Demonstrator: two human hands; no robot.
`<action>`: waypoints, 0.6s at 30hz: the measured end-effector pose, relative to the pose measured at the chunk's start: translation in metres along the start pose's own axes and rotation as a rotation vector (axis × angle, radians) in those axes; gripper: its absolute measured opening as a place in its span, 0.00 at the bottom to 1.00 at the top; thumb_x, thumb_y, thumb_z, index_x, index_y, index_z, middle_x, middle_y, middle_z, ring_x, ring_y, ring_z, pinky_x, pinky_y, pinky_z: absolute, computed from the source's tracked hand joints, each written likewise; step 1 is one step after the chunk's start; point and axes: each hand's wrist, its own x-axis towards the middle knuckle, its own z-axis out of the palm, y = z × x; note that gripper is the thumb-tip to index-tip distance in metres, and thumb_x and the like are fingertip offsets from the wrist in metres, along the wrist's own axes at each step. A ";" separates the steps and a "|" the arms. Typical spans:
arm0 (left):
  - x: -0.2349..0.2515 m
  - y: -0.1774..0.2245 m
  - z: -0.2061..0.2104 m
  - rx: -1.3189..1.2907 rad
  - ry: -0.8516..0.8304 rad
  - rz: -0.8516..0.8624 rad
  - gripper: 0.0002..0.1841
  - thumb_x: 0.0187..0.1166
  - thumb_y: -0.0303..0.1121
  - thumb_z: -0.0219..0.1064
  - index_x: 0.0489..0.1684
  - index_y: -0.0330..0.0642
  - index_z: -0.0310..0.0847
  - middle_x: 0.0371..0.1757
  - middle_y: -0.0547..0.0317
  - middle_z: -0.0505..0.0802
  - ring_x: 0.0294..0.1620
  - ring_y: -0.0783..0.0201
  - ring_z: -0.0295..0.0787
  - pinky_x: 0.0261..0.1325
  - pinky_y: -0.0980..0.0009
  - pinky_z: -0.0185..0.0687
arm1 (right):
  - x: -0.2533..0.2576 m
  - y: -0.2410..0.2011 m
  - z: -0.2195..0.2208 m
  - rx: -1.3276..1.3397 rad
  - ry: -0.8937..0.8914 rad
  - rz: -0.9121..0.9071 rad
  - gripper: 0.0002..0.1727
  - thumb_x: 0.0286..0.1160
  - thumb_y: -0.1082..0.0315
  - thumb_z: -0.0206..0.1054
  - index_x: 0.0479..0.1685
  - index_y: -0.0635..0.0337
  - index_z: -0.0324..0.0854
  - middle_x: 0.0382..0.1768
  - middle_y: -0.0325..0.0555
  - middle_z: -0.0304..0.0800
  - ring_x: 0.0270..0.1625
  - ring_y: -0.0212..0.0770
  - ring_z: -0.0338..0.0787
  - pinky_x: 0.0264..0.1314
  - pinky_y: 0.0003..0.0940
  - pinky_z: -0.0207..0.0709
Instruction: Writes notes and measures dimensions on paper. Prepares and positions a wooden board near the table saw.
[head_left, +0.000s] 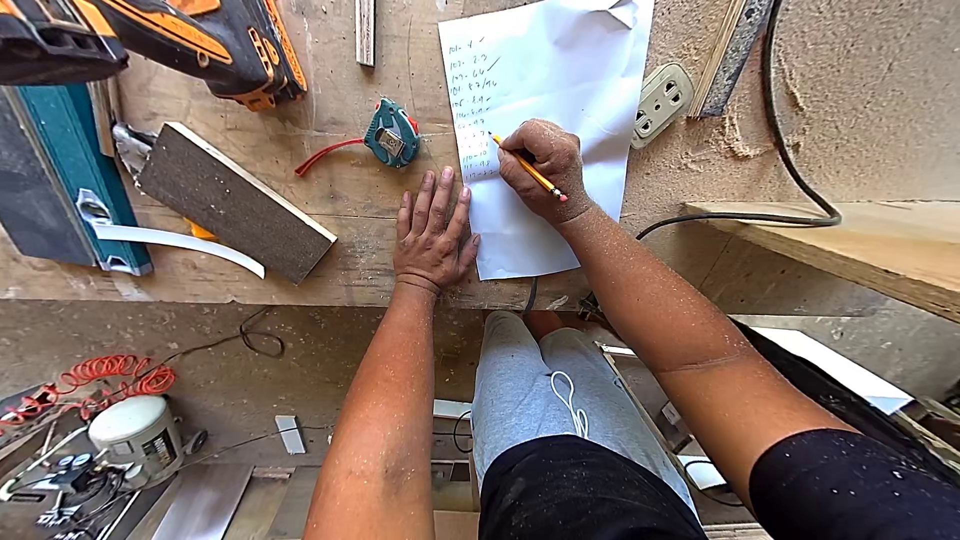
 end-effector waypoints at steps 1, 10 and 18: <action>0.000 0.000 0.000 0.000 0.003 0.002 0.37 0.85 0.64 0.43 0.93 0.60 0.62 0.97 0.57 0.58 0.98 0.50 0.43 0.94 0.45 0.33 | 0.000 0.000 0.000 0.001 0.000 0.000 0.07 0.73 0.72 0.69 0.32 0.66 0.89 0.28 0.48 0.89 0.33 0.36 0.87 0.36 0.29 0.80; 0.000 -0.001 0.001 0.006 0.001 0.004 0.38 0.84 0.65 0.44 0.93 0.60 0.62 0.97 0.57 0.58 0.98 0.50 0.43 0.94 0.45 0.32 | 0.000 0.001 0.000 0.009 -0.001 0.005 0.07 0.73 0.72 0.69 0.32 0.66 0.89 0.28 0.48 0.89 0.33 0.36 0.87 0.36 0.30 0.80; 0.000 0.000 0.000 0.008 -0.009 -0.003 0.37 0.84 0.64 0.43 0.93 0.60 0.62 0.97 0.58 0.58 0.98 0.51 0.43 0.94 0.45 0.33 | -0.001 0.001 0.001 0.006 0.004 0.005 0.07 0.73 0.72 0.68 0.32 0.66 0.90 0.29 0.48 0.89 0.34 0.36 0.88 0.37 0.30 0.80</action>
